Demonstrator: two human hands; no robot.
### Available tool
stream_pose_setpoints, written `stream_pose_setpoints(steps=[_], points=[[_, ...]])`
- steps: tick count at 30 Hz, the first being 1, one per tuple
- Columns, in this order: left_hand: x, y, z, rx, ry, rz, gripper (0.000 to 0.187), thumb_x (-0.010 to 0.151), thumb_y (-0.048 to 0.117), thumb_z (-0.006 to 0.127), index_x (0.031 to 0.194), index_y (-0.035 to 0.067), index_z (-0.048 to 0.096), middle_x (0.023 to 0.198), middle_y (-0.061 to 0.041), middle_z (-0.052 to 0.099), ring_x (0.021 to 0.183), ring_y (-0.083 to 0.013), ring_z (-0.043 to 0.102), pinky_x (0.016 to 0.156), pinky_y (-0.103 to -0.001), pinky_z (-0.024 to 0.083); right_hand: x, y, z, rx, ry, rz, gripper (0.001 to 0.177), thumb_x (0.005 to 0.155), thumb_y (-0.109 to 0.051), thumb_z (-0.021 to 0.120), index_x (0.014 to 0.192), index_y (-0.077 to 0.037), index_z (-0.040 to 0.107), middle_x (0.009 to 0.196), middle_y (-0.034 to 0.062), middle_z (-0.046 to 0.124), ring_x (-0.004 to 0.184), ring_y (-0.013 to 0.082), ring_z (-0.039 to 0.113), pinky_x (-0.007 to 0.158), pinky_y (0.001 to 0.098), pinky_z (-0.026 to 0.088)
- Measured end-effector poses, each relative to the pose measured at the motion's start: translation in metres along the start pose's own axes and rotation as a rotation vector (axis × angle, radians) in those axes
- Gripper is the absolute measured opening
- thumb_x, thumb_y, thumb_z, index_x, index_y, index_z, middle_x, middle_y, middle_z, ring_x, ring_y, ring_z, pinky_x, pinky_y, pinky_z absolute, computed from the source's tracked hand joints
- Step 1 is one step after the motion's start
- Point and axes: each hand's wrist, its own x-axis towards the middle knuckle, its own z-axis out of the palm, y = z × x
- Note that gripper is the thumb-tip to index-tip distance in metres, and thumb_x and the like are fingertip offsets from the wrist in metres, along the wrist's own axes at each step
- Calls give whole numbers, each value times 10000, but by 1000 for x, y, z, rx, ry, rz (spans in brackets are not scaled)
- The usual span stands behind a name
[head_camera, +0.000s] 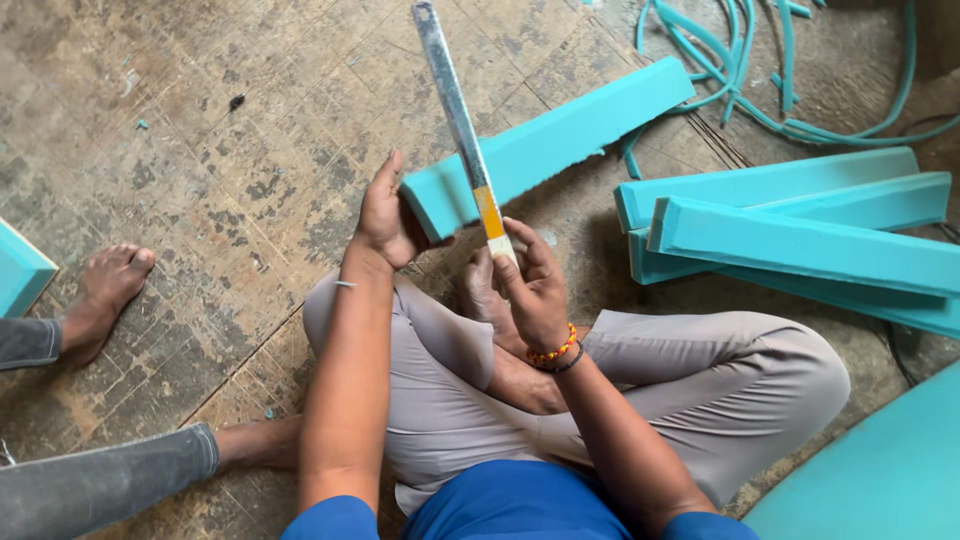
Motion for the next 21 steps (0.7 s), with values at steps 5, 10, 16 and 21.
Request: stream_pose_setpoints(steps=[5,10,16,21], points=[[16,-11,1,-124,161,264,723,998,723,351,1285,125,639,1129,-119,682,1001,-281,654,755,-467,554,2,16,12,-177,-70,-44,495,1040,-48,621,1502,2,451,1008,-1,658,853,42,571,741,210,494],[26,-18,9,-389,71,278,736,919,724,368,1254,111,598,1162,-145,684,1118,-359,651,864,-670,583,12,22,17,-327,-63,-77,526,1034,-51,646,1528,-10,470,844,-22,573,742,34,521,661,198,451],[34,-20,4,-406,-34,420,666,1002,649,430,1265,62,603,1188,-179,656,1090,-381,650,879,-673,568,31,13,29,-415,-51,-92,464,1030,-66,657,1475,1,543,906,-19,620,766,24,536,671,190,462],[42,-27,-2,-413,5,471,690,1027,609,428,1311,10,617,1246,-168,657,1164,-308,638,1024,-510,545,54,19,36,-366,-14,-52,467,1024,-50,654,1473,13,544,1020,28,696,783,26,558,652,185,468]])
